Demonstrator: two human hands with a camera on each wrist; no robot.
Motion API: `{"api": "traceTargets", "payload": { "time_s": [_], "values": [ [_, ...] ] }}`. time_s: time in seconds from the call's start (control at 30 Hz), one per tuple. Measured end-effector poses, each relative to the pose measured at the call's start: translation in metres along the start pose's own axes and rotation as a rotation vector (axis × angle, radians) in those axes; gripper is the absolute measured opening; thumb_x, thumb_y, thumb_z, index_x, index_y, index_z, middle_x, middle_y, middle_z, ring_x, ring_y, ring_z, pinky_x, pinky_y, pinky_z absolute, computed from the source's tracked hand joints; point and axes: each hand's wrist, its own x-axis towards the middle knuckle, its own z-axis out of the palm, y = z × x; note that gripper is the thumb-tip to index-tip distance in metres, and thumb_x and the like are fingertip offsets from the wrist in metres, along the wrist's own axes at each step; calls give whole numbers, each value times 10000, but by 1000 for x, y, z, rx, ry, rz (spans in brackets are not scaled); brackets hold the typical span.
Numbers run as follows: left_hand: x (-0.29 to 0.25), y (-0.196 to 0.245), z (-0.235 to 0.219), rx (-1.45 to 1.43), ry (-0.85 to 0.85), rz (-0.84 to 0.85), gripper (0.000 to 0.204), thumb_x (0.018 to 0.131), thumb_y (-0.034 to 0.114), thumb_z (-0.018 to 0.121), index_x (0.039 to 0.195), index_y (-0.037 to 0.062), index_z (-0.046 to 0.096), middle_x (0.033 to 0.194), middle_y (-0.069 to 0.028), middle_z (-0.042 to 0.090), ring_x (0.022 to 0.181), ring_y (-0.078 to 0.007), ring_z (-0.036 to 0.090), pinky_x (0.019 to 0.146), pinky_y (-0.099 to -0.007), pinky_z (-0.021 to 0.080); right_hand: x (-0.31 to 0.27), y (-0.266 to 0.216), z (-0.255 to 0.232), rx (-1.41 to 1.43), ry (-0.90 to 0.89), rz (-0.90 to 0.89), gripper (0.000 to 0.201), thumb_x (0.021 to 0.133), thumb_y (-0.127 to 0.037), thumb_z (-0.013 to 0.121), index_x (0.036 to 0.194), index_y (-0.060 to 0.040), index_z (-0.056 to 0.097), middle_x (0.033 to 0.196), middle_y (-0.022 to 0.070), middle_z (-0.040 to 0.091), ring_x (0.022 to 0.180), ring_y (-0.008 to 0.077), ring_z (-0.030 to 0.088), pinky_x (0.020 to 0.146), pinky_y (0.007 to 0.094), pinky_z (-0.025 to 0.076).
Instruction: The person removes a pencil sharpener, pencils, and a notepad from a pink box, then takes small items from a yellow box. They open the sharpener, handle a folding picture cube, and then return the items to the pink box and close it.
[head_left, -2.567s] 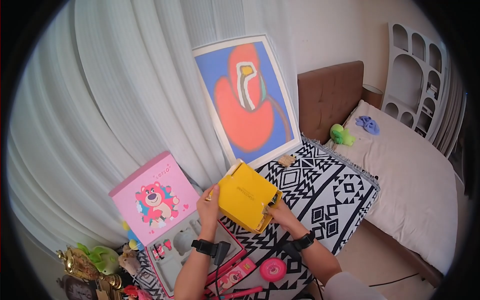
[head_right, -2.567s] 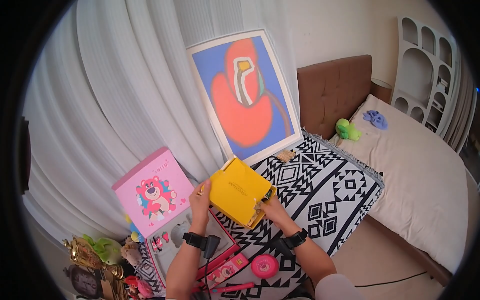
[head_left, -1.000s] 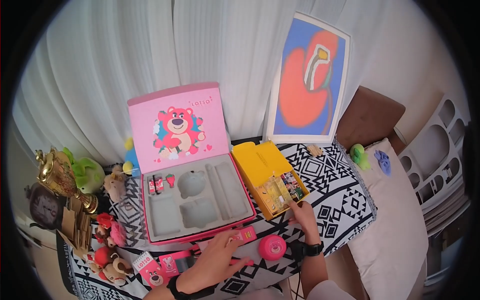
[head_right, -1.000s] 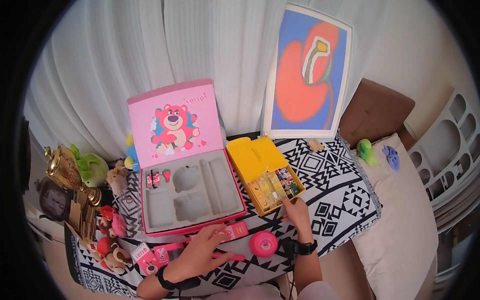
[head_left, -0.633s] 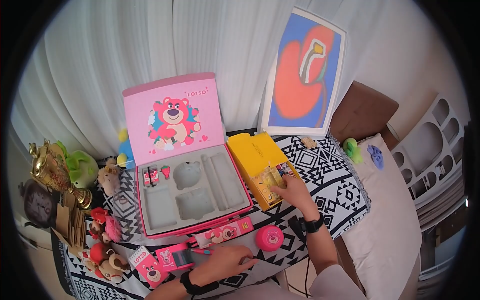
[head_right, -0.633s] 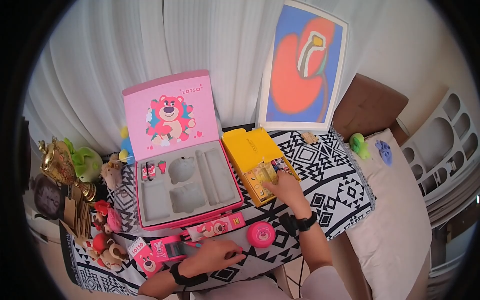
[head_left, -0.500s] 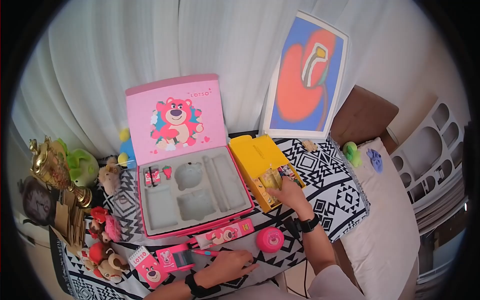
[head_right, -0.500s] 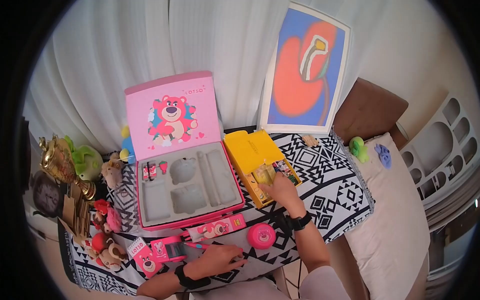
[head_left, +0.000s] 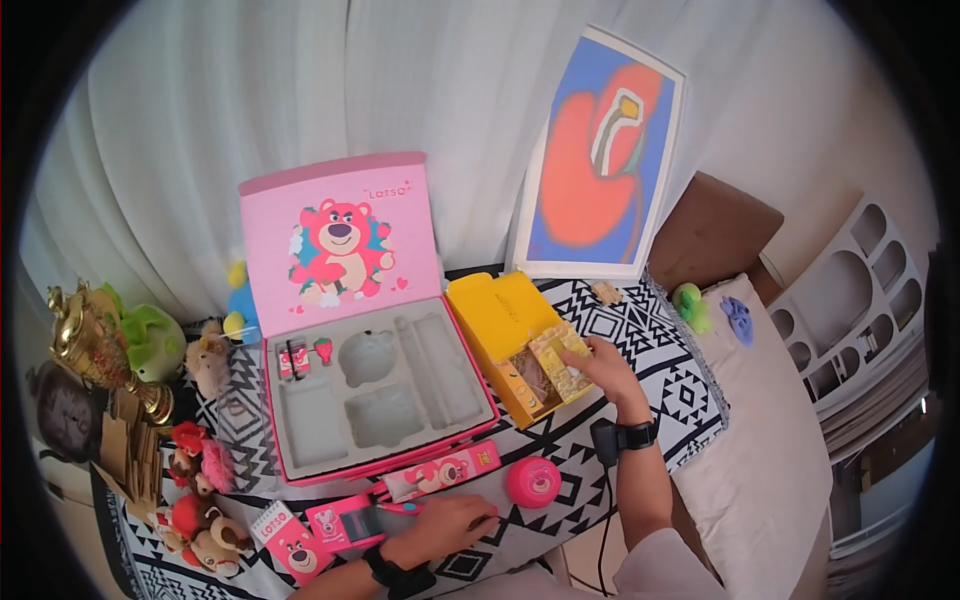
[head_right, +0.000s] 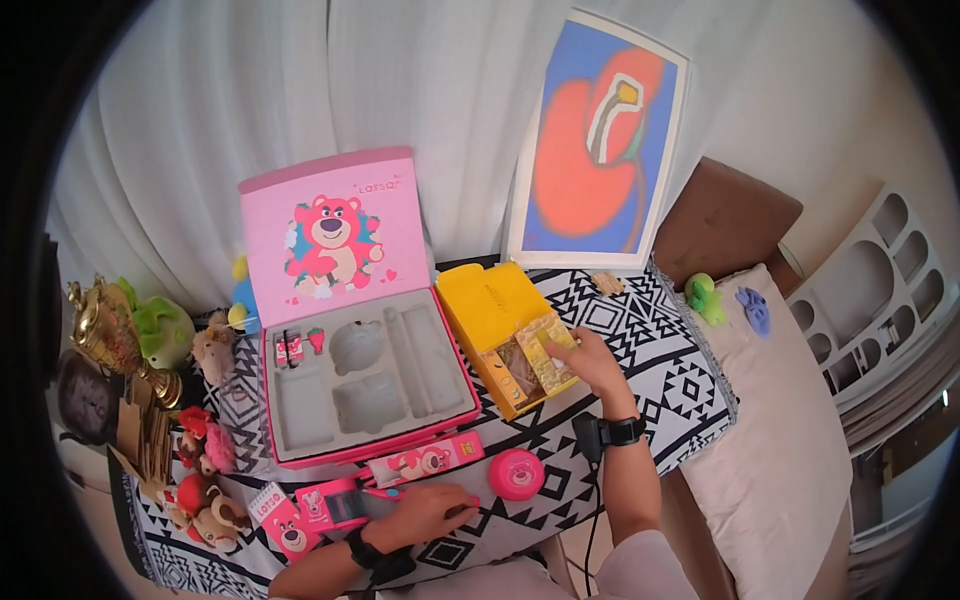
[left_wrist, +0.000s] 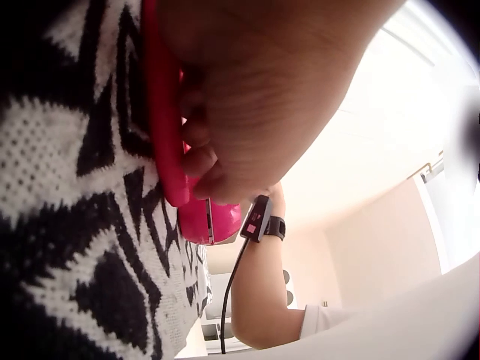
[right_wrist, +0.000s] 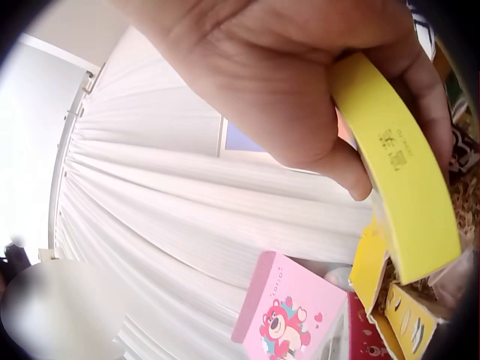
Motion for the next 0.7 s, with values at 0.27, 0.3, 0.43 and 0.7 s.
{"api": "traceTargets", "payload": {
  "time_s": [0.27, 0.3, 0.43, 0.7],
  "values": [
    [2, -5, 1, -98, 127, -28, 74, 829, 159, 687, 851, 90, 676, 729, -44, 630, 632, -212, 632, 545, -305, 490, -28, 41, -61, 264, 177, 166, 416, 891, -308, 666, 1078, 62, 624, 803, 59, 667, 751, 133, 646, 669, 252, 509],
    [3, -6, 1, -98, 123, -25, 74, 829, 159, 687, 851, 90, 676, 729, -44, 630, 632, -212, 632, 545, -305, 490, -27, 59, -65, 213, 308, 178, 462, 871, -349, 673, 1064, 69, 625, 784, 83, 671, 747, 177, 660, 655, 300, 516],
    [4, -5, 1, -96, 146, -30, 74, 827, 162, 693, 835, 89, 681, 718, -43, 627, 625, -208, 629, 539, -301, 486, -6, 157, -76, -462, 448, 179, 546, 841, -430, 664, 1087, 56, 623, 821, 171, 679, 820, 317, 652, 727, 418, 503],
    [5, -4, -2, -99, 154, -42, 71, 824, 162, 700, 828, 92, 687, 711, -47, 623, 610, -208, 617, 536, -298, 480, -21, 68, -39, -633, 709, -317, 446, 831, -287, 687, 1134, 33, 618, 1000, 211, 650, 996, 360, 592, 874, 428, 467]
  ]
}}
